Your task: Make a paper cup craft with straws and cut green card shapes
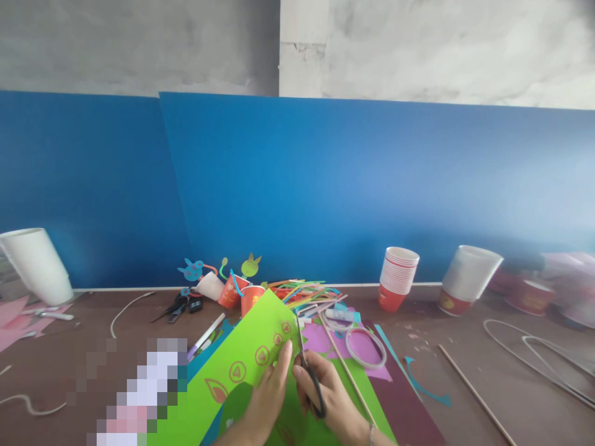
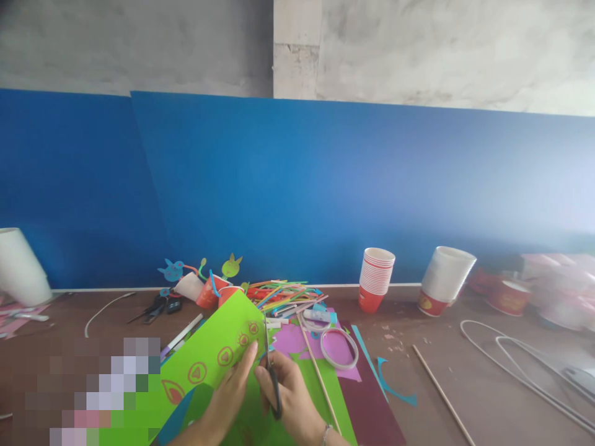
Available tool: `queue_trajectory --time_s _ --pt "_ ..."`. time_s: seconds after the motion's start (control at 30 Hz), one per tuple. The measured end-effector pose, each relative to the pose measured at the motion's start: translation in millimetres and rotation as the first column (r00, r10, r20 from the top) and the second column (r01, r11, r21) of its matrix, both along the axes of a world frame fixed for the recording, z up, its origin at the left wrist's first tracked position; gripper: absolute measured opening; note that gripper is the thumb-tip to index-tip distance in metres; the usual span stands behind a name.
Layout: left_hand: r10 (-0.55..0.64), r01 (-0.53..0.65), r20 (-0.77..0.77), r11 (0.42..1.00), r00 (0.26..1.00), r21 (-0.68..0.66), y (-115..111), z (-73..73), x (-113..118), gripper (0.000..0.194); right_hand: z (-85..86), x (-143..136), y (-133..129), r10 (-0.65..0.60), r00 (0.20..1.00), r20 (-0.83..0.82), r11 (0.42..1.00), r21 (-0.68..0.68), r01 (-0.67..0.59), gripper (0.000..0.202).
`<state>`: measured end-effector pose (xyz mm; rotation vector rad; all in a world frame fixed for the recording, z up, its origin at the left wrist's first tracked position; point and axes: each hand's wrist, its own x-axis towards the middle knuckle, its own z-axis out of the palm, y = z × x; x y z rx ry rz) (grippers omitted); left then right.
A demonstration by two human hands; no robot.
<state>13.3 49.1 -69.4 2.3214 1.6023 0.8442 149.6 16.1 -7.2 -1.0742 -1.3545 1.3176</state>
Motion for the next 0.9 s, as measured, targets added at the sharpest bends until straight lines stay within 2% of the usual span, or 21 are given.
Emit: queue_trajectory --time_s 0.17,0.37,0.53,0.67,0.77,0.9 --pt "-0.004 0.002 0.158 1.0 0.988 0.013 1.2 -2.6 0.6 0.06 3.0 0.5 -0.1 -0.01 1.0 -0.017 1.0 -0.013 0.01 0.052" --pt "0.022 0.026 0.398 0.993 0.917 -0.115 1.8 9.3 -2.1 0.045 4.5 1.2 0.1 -0.016 0.999 -0.028 1.0 -0.023 0.015 0.05" --pt "0.076 0.025 0.447 0.976 0.892 -0.216 3.8 13.5 -2.7 0.039 1.6 2.3 1.3 -0.017 1.0 0.004 1.0 -0.011 0.017 0.051" --pt "0.061 0.053 0.455 0.971 0.888 -0.233 4.3 15.9 -6.1 0.041 -0.9 4.1 2.7 -0.016 0.999 0.033 1.0 -0.026 0.017 0.052" --pt "0.073 0.059 0.475 0.964 0.877 -0.257 1.2 25.7 -8.7 0.04 0.3 4.9 2.9 -0.023 0.999 0.042 0.999 -0.033 0.025 0.049" --pt "0.163 0.014 0.544 0.951 0.823 -0.307 -3.1 40.1 -4.8 0.037 3.8 4.5 2.5 -0.002 0.999 0.045 0.999 -0.054 0.005 0.047"
